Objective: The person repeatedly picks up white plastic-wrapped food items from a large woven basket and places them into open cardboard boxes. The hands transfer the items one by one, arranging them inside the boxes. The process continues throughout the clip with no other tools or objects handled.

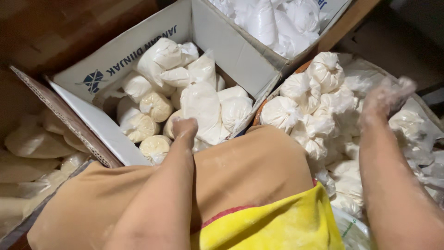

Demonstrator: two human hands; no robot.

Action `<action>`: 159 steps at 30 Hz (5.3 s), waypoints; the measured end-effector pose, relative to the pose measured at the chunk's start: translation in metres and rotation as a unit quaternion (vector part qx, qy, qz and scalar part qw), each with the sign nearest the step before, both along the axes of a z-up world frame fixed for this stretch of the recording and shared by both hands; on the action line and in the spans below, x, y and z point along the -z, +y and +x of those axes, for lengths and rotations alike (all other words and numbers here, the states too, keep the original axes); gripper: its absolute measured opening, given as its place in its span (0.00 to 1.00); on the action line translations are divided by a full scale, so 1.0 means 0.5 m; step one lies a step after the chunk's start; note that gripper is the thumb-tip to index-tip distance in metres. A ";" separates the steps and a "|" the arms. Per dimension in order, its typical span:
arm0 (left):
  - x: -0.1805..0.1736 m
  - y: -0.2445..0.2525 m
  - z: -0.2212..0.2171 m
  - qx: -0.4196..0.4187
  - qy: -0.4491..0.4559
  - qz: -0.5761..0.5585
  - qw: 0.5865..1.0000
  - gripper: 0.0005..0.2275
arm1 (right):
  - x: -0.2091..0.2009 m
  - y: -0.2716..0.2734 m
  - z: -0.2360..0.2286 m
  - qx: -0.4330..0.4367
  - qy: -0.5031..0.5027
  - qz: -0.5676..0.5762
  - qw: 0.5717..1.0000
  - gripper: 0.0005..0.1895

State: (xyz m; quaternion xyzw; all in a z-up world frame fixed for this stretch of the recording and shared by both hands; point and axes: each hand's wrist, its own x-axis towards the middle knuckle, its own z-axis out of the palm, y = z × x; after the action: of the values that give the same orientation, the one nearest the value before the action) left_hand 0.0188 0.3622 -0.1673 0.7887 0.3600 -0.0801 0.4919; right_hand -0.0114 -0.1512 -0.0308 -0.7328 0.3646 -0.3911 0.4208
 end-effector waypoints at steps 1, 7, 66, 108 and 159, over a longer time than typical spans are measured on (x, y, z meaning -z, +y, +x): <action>0.017 0.000 -0.004 0.012 0.009 -0.002 1.000 0.25 | -0.024 0.028 0.018 -0.033 -0.034 -0.053 0.997 0.20; 0.076 0.012 -0.033 0.047 0.034 -0.069 0.996 0.23 | -0.158 0.282 0.100 -0.204 -0.109 -0.231 0.945 0.23; 0.160 -0.015 0.117 -0.294 0.029 -0.517 0.803 0.24 | 0.172 0.886 0.309 -0.505 0.568 -0.248 0.600 0.59; -0.707 0.369 0.091 -0.167 -0.429 -0.591 0.662 0.31 | -0.502 1.154 0.208 -0.760 -0.134 0.169 0.613 0.14; -0.210 0.170 0.164 -0.320 -0.210 -0.483 0.787 0.09 | -0.079 0.985 0.145 -0.584 0.171 0.316 0.728 0.11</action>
State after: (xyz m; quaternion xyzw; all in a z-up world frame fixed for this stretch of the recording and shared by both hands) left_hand 0.1007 0.4474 -0.0622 0.2845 0.3939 0.0861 0.8698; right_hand 0.0612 0.3411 0.0085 -0.6806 0.0326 0.2020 0.7035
